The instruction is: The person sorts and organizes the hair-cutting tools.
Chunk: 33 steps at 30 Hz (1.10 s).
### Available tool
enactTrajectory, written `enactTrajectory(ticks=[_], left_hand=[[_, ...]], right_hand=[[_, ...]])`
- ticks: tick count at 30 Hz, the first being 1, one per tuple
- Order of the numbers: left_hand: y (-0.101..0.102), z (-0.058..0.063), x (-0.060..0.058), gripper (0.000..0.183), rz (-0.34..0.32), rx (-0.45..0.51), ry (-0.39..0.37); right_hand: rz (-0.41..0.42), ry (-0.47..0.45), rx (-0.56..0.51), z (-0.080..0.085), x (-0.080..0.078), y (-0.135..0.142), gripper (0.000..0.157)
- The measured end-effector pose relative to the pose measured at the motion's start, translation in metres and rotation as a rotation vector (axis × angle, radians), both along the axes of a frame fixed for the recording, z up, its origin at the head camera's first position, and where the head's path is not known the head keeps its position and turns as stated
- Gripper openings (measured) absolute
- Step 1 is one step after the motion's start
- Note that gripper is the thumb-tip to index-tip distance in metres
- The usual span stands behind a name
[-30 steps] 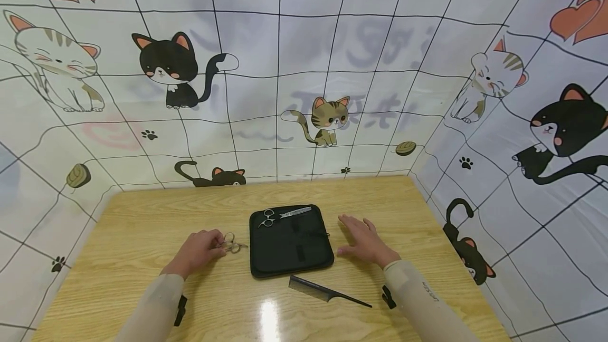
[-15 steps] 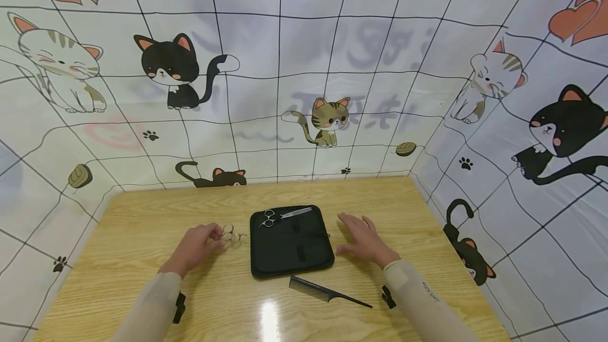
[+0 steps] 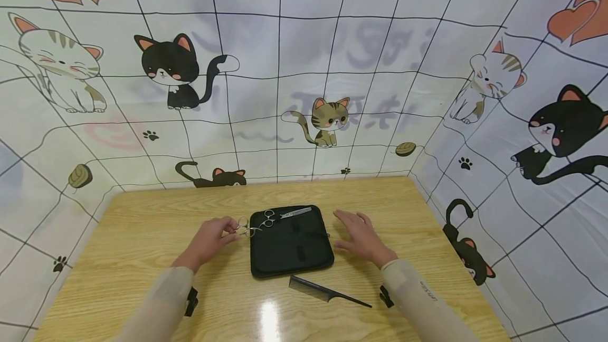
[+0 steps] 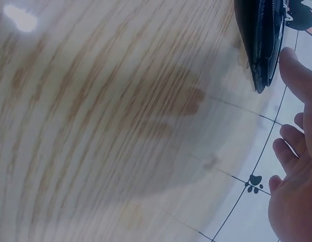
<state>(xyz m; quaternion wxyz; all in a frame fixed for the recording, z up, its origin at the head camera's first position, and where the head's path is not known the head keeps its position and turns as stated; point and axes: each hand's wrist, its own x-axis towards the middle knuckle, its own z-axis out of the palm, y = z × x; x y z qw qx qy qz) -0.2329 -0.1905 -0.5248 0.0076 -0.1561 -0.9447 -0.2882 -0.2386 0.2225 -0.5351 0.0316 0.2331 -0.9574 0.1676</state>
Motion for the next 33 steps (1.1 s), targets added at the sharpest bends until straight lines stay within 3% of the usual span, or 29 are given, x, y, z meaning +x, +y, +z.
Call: enactTrajectory(ticks=[7, 15, 23, 33], left_hand=[[0.017, 0.002, -0.004, 0.016, -0.035, 0.022, -0.01], [0.04, 0.008, -0.004, 0.019, -0.057, 0.034, -0.076], [0.06, 0.007, -0.005, 0.018, -0.111, 0.038, -0.039], [0.084, 0.009, -0.005, 0.019, -0.15, 0.065, -0.058]], right_hand=[[0.014, 0.043, 0.009, 0.005, 0.0, -0.008, 0.08], [0.049, 0.069, 0.001, 0.009, 0.002, -0.017, 0.078], [0.077, 0.091, 0.06, 0.007, 0.004, -0.025, 0.078], [0.138, 0.196, 0.059, 0.014, 0.01, -0.043, 0.079]])
